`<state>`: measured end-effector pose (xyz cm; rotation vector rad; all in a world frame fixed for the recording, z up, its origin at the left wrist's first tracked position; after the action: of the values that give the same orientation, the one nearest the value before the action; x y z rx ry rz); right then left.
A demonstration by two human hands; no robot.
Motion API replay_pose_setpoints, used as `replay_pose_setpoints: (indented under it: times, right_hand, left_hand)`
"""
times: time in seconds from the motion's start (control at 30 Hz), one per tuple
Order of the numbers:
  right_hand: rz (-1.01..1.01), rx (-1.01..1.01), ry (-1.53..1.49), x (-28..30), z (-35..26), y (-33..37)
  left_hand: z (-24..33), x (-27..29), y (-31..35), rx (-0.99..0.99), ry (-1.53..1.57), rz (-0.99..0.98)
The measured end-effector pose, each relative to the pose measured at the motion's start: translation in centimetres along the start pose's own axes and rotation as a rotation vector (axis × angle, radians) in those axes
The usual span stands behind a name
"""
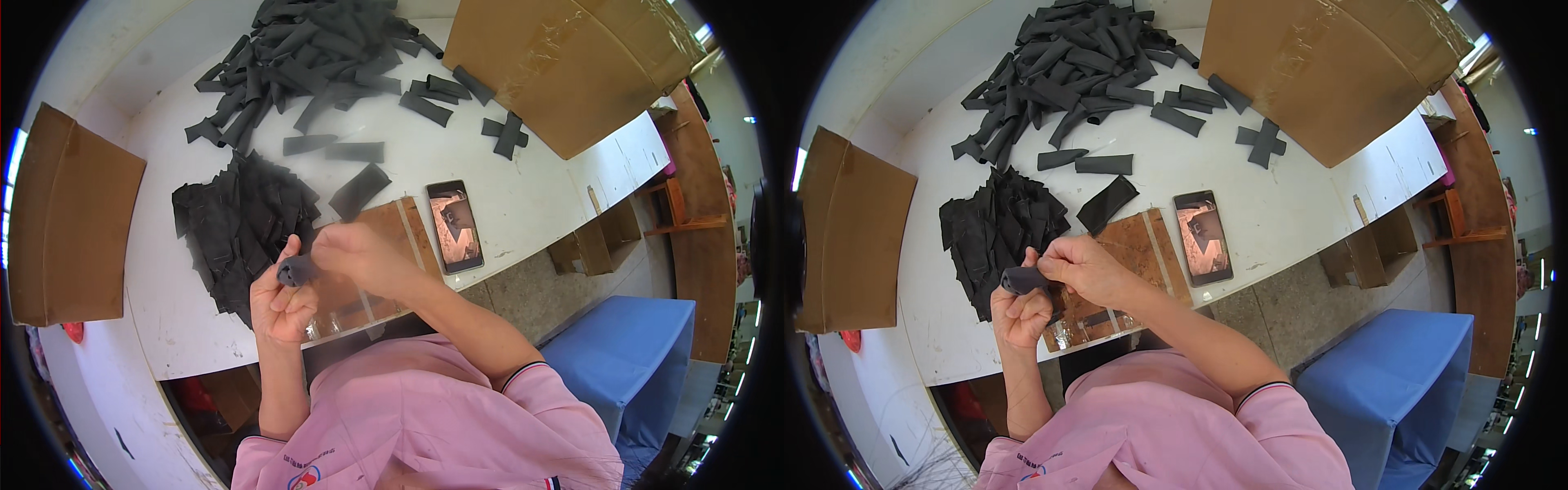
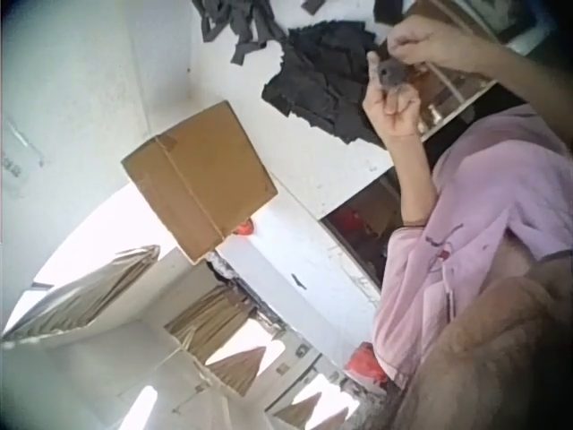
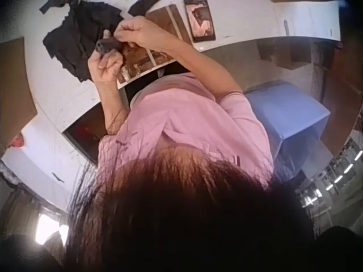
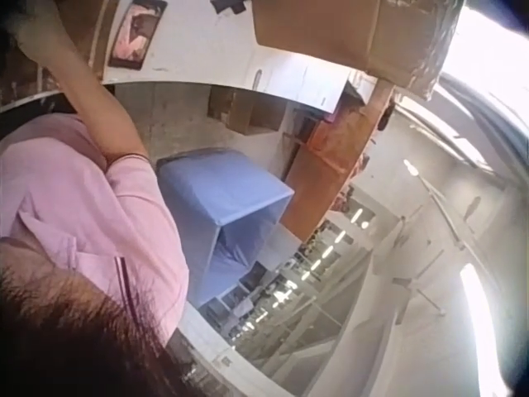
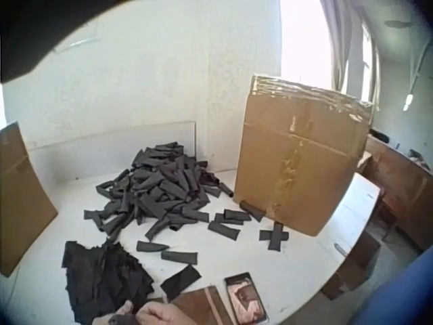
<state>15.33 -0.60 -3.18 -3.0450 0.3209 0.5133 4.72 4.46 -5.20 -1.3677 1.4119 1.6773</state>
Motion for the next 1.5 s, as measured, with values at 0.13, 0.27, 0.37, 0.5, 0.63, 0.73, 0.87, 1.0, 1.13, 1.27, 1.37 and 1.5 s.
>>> replay_pose_setpoints:
  times: [0.13, 0.27, 0.37, 0.5, 0.63, 0.73, 0.87, 1.0, 1.13, 1.27, 1.37, 1.5]
  right_hand:
    - [-0.17, 0.102, 0.004, -0.8, -2.4, -0.6]
    - [-0.197, 0.139, 0.173, -0.5, -0.6, -0.3]
    - [-0.14, 0.076, 0.037, -0.2, 1.2, 0.4]
    - [-0.1, 0.07, 0.093, -0.7, -1.6, -0.6]
    - [-0.164, 0.105, 0.195, -0.7, -1.2, -0.9]
    - [-0.167, -0.058, 0.013, 0.5, 2.3, 0.0]
    - [-0.072, 0.006, 0.079, 1.1, 1.5, 0.4]
    - [0.134, 0.097, 0.416, 1.3, -1.4, 1.1]
    - [0.081, 0.6, 0.863, -2.0, -6.9, 2.1]
    - [-0.161, 0.665, 1.451, -3.3, -6.0, 2.1]
    - [-0.124, 0.613, 1.269, -1.1, -2.1, 1.9]
    - [-0.033, 0.605, 1.241, -1.1, -2.1, 2.3]
  left_hand:
    - [-1.6, -5.2, 2.9, -0.342, -0.501, -0.151]
    - [-1.4, -2.6, 3.1, -0.484, -0.801, 0.062]
    - [-0.9, -0.8, 2.4, -0.267, -0.477, 0.118]
    - [-1.6, -3.0, 1.3, 0.066, 0.158, -0.247]
    - [-0.7, -1.0, 2.0, -0.035, -0.054, -0.215]
    - [-1.1, 0.4, 1.8, -0.128, -0.444, -0.068]
    - [-0.3, -2.9, 3.1, -0.654, -1.137, 0.1]
    - [-0.1, -5.4, 3.9, -1.003, -1.768, -0.093]
    - [-0.6, -5.8, 4.5, -1.058, -1.458, -0.139]
    - [-0.4, -4.5, 4.9, -0.989, -1.181, -0.014]
    - [0.1, -1.2, 2.8, -0.91, -1.343, -0.034]
    - [-1.5, -4.7, 2.5, -0.68, -0.998, -0.115]
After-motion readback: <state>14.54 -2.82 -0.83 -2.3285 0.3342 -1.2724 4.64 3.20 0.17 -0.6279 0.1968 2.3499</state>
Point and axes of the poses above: each hand's wrist, its own y-axis away from the middle knuckle, its own x-axis out of the back of the hand, z = x × y, the point moved 5 cm from there along -y, towards the middle knuckle, and after that the axes turned 5 degrees about x, right-handed, at the moved point
